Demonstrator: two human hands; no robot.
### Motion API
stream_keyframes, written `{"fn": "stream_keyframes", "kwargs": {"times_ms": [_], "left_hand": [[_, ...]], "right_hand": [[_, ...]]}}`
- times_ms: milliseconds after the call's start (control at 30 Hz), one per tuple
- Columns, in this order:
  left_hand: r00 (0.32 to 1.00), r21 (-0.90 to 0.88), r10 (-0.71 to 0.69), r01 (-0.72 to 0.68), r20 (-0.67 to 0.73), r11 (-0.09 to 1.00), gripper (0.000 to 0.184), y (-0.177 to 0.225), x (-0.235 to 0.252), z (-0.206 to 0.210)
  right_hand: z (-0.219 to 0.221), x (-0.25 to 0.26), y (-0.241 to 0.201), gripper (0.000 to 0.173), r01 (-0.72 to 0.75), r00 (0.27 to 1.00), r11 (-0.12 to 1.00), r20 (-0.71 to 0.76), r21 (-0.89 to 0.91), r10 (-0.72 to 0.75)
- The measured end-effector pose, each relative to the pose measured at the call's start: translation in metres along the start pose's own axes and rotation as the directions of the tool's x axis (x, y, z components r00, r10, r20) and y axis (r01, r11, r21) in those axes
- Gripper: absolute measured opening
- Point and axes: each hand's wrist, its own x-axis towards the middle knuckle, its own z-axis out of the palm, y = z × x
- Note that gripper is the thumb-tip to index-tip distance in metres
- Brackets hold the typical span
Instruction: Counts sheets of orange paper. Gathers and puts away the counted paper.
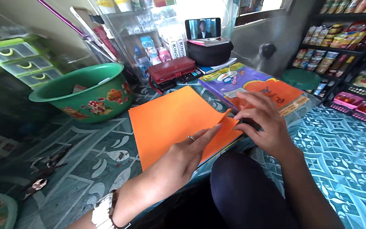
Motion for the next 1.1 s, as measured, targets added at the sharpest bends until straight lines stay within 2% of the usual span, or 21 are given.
{"fn": "stream_keyframes", "kwargs": {"times_ms": [133, 567, 733, 933, 1100], "left_hand": [[1.0, -0.001, -0.004, 0.004, 0.017, 1.0, 0.047, 0.0001, -0.0011, 0.0008], [0.999, -0.082, -0.047, 0.047, -0.001, 0.996, 0.039, -0.0035, -0.0019, 0.0019], [0.999, -0.087, -0.032, 0.031, -0.005, 0.996, 0.04, -0.0044, -0.0017, 0.0018], [1.0, -0.085, -0.027, 0.026, -0.01, 0.996, 0.042, -0.0052, -0.0023, 0.0016], [0.998, -0.108, -0.068, 0.067, -0.002, 0.992, 0.04, -0.0044, -0.0023, 0.0023]], "right_hand": [[0.0004, -0.0011, 0.0014, 0.018, 0.005, 1.0, 1.0, 0.023, -0.027, -0.005], [0.0044, 0.0004, -0.0021, 0.018, -0.037, 0.998, 0.998, -0.059, -0.045, 0.035], [0.0036, 0.0014, -0.0016, 0.031, -0.04, 0.999, 0.999, -0.036, -0.021, 0.039], [0.001, 0.0005, 0.0007, 0.017, 0.006, 1.0, 0.999, 0.006, 0.037, -0.006], [0.0013, -0.0005, 0.0018, 0.016, 0.018, 1.0, 0.999, 0.007, 0.029, -0.018]]}}
